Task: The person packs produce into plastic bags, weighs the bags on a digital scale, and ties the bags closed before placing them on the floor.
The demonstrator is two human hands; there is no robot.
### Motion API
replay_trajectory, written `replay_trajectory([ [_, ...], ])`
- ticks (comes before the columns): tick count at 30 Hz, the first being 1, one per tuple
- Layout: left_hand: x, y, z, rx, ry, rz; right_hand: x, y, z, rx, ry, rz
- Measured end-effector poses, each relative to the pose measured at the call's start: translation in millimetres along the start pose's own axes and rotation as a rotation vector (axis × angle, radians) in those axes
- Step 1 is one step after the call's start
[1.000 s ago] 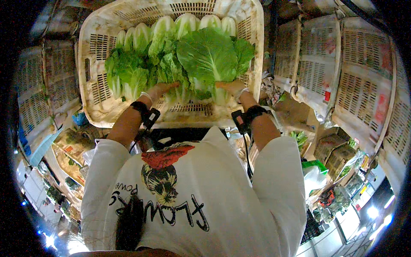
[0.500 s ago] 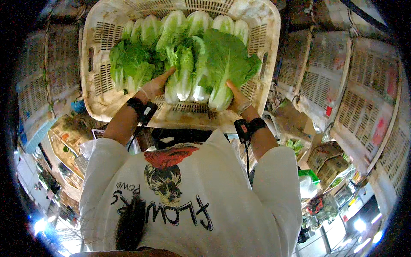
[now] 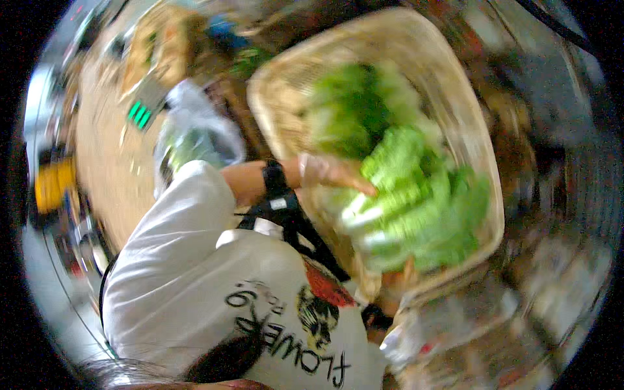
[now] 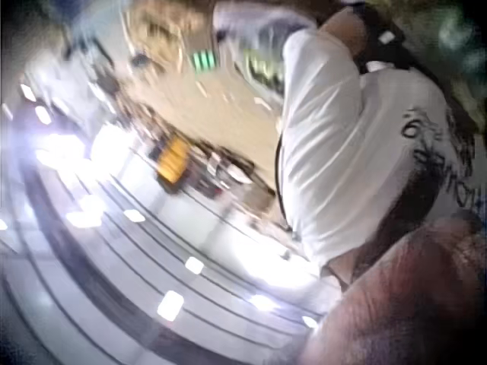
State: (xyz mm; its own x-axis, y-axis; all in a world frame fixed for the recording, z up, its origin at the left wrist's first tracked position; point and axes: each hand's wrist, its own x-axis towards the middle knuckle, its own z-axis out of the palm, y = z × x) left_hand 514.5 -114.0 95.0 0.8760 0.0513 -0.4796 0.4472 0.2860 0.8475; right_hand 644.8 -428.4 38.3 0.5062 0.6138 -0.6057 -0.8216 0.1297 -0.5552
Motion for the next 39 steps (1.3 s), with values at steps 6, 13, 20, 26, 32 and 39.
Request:
replay_trajectory([
  [6, -133, -38, -25, -0.325, 0.466, 0.606, 76, -20, 124, -1.057, -0.496, -0.372],
  [13, -334, -150, 92, -0.452, 1.493, 0.56, 43, 148, 484, -1.404, -1.926, -0.241],
  [20, -365, -345, 68, -0.239, 1.82, -0.159, -23, 397, 627, -1.47, -2.577, 0.348],
  [26, -304, -292, -28, 0.398, 1.151, -0.925, 107, 498, 575, -2.028, -2.183, 0.747],
  [32, -260, -296, -83, -1.955, 1.157, 0.876, 159, 535, 557, -2.585, -1.496, 0.847],
  [39, -216, -289, -127, -1.755, 1.097, 0.57, 169, 575, 578, -3.071, -1.739, 0.412],
])
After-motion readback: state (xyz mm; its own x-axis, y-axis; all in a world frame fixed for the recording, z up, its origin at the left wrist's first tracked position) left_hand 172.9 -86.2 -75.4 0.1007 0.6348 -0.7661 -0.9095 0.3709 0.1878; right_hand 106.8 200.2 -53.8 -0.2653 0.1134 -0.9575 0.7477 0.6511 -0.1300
